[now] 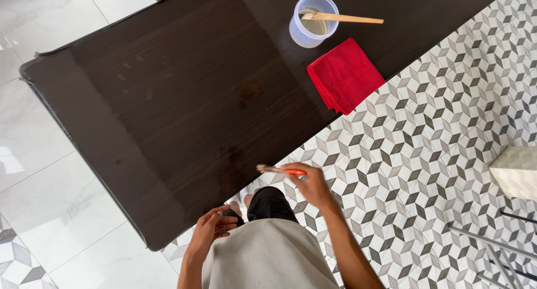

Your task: The person applies a liquid to a dark wooden table using a paintbrush, then wipes the surface with a red cloth. The person repeatedly dips the brush into a container and spreads the liquid across the table before buffing it with the cloth.

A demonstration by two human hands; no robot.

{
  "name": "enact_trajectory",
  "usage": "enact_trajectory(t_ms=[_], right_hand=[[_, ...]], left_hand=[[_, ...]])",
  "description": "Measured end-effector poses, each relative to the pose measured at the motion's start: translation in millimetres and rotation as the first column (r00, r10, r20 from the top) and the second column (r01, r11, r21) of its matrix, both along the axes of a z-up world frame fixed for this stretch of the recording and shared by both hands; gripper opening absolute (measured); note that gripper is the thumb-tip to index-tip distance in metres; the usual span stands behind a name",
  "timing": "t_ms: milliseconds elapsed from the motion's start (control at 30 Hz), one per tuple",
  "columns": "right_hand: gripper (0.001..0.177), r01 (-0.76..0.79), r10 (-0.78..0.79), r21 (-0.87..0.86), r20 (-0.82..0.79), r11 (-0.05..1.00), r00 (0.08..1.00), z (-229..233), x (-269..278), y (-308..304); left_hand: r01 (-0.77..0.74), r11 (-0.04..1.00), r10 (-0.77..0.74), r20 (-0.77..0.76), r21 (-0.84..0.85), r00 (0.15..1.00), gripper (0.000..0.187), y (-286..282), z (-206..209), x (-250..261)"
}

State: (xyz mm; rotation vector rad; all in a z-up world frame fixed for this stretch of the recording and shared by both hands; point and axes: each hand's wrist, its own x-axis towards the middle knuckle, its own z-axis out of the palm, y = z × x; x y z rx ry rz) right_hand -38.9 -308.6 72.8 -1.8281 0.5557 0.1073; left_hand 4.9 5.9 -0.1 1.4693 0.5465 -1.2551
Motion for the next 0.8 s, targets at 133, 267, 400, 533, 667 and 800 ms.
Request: enact_trajectory(t_ms=[133,267,400,533,667,800], right_hand=[[0.021,-0.107,0.12,-0.126,0.097,0.986,0.988,20,-6,-34],[0.02,-0.112,0.086,-0.246,-0.113,0.963,0.99,36,-4,-70],[0.021,-0.158,0.096,-0.305,-0.209,0.939,0.973,45,6,-99],[0.021,-0.227,0.168,-0.295,-0.212,0.928,0.963,43,27,-120],[0.016,-0.322,0.233,-0.282,-0.306,0.904,0.923,43,61,-135],[0.015,-0.426,0.325,-0.197,-0.397,0.883,0.858,45,107,-152]], left_hand=[[0.003,1.0,-0.002,0.051,-0.009,0.999,0.044,13,2,5],[-0.014,1.0,0.014,0.071,-0.005,0.997,0.042,20,3,11],[-0.041,0.999,0.042,0.068,-0.013,0.997,0.042,17,3,19],[-0.068,0.998,0.069,0.081,-0.02,0.994,0.042,6,2,28],[-0.115,0.993,0.116,0.076,-0.019,0.99,0.042,-12,3,37],[-0.186,0.982,0.187,0.076,-0.02,0.979,0.042,-41,4,51]])
